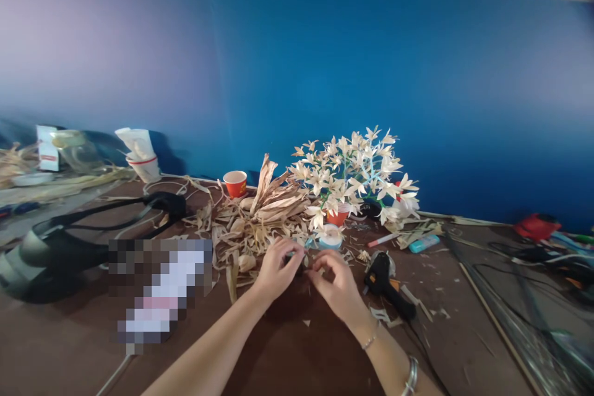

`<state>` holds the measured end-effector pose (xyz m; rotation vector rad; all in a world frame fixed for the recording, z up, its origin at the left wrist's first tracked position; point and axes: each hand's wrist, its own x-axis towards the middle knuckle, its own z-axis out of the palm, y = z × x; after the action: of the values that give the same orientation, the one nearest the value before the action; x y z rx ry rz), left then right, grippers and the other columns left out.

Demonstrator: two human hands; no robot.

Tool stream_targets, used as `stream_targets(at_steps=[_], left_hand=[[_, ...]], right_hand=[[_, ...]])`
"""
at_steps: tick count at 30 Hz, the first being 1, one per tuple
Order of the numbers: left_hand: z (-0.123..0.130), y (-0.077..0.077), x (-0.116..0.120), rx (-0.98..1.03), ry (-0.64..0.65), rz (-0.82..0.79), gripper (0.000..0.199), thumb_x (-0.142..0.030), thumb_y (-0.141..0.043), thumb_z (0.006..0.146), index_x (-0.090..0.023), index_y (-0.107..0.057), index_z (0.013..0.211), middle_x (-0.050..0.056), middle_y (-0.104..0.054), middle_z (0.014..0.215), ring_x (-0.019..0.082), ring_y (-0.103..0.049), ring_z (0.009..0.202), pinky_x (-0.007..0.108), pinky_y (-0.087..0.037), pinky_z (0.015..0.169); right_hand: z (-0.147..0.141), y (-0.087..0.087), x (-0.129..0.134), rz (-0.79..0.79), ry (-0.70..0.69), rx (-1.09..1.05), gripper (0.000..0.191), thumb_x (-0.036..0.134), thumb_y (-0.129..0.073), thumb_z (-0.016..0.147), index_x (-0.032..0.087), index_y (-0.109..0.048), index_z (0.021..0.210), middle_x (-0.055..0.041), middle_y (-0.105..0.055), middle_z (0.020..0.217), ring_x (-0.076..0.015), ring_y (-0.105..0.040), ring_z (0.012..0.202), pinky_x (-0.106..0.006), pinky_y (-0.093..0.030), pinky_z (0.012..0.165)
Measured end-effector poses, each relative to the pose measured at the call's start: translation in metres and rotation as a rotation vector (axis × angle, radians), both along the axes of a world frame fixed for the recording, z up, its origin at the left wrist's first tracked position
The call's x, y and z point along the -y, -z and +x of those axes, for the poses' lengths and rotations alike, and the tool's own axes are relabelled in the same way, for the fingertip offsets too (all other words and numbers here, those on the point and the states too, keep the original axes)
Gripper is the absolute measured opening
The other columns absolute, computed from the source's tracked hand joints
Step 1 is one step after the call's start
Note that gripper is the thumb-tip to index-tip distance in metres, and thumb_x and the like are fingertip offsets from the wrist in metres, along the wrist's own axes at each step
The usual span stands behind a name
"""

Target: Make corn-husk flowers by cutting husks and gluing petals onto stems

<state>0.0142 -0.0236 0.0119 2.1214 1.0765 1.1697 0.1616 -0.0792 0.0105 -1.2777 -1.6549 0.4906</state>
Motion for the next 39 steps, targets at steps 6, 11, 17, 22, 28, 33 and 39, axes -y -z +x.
stream_targets(at_steps=[6,11,17,22,28,33,39], left_hand=[[0.007,-0.002,0.007,-0.038,0.110,0.016,0.011,-0.019,-0.053,0.077,-0.020,-0.063,0.074,0.003,-0.065,0.076,0.018,-0.057,0.079,0.032,-0.041,0.080],[0.007,-0.001,0.007,-0.068,0.083,0.058,0.012,-0.019,-0.053,0.078,-0.020,-0.062,0.071,0.003,-0.065,0.075,0.018,-0.056,0.078,0.033,-0.041,0.076],[0.009,0.000,0.011,-0.154,0.059,0.099,0.011,-0.016,-0.053,0.076,-0.020,-0.060,0.067,0.002,-0.063,0.072,0.019,-0.054,0.078,0.032,-0.036,0.075],[0.016,0.001,0.016,-0.181,-0.057,0.115,0.015,-0.015,-0.055,0.073,-0.019,-0.054,0.059,0.000,-0.061,0.064,0.018,-0.054,0.073,0.031,-0.032,0.069],[0.020,0.003,0.021,-0.206,-0.140,0.111,0.016,-0.015,-0.057,0.071,-0.019,-0.053,0.056,-0.001,-0.060,0.061,0.017,-0.054,0.070,0.031,-0.031,0.069],[0.012,0.004,0.012,-0.233,-0.193,0.088,0.015,-0.017,-0.054,0.075,-0.020,-0.056,0.060,0.001,-0.063,0.067,0.020,-0.055,0.075,0.032,-0.032,0.070],[0.012,0.000,0.012,-0.272,-0.060,0.116,0.010,-0.018,-0.054,0.076,-0.021,-0.061,0.070,0.001,-0.066,0.074,0.019,-0.055,0.079,0.032,-0.033,0.072]], right_hand=[[0.014,0.003,-0.009,-0.015,0.069,-0.131,0.013,0.024,-0.054,0.079,0.018,-0.051,0.069,-0.0028,-0.055,0.078,-0.0165,-0.055,0.075,-0.026,-0.045,0.066],[0.012,0.004,-0.005,0.108,0.113,0.018,0.013,0.020,-0.054,0.079,0.019,-0.057,0.092,-0.0058,-0.059,0.090,-0.0193,-0.056,0.085,-0.032,-0.046,0.077],[0.010,0.001,-0.003,0.218,0.156,0.255,0.009,0.012,-0.054,0.076,0.020,-0.059,0.074,-0.0056,-0.058,0.084,-0.0198,-0.054,0.083,-0.033,-0.044,0.075],[0.004,-0.001,0.001,0.207,0.249,0.402,0.010,0.011,-0.056,0.073,0.019,-0.056,0.068,-0.0040,-0.059,0.081,-0.0205,-0.051,0.083,-0.034,-0.038,0.074],[0.002,-0.001,0.002,0.207,0.360,0.467,0.010,0.010,-0.055,0.072,0.019,-0.054,0.066,-0.0031,-0.060,0.080,-0.0197,-0.051,0.082,-0.033,-0.034,0.075],[0.015,-0.001,-0.003,0.223,0.446,0.476,0.008,0.013,-0.053,0.073,0.019,-0.057,0.075,-0.0047,-0.059,0.085,-0.0215,-0.051,0.085,-0.035,-0.035,0.077],[0.014,0.005,-0.005,0.218,0.204,0.406,0.010,0.018,-0.055,0.076,0.019,-0.060,0.085,-0.0061,-0.056,0.093,-0.0209,-0.051,0.089,-0.034,-0.038,0.078]])
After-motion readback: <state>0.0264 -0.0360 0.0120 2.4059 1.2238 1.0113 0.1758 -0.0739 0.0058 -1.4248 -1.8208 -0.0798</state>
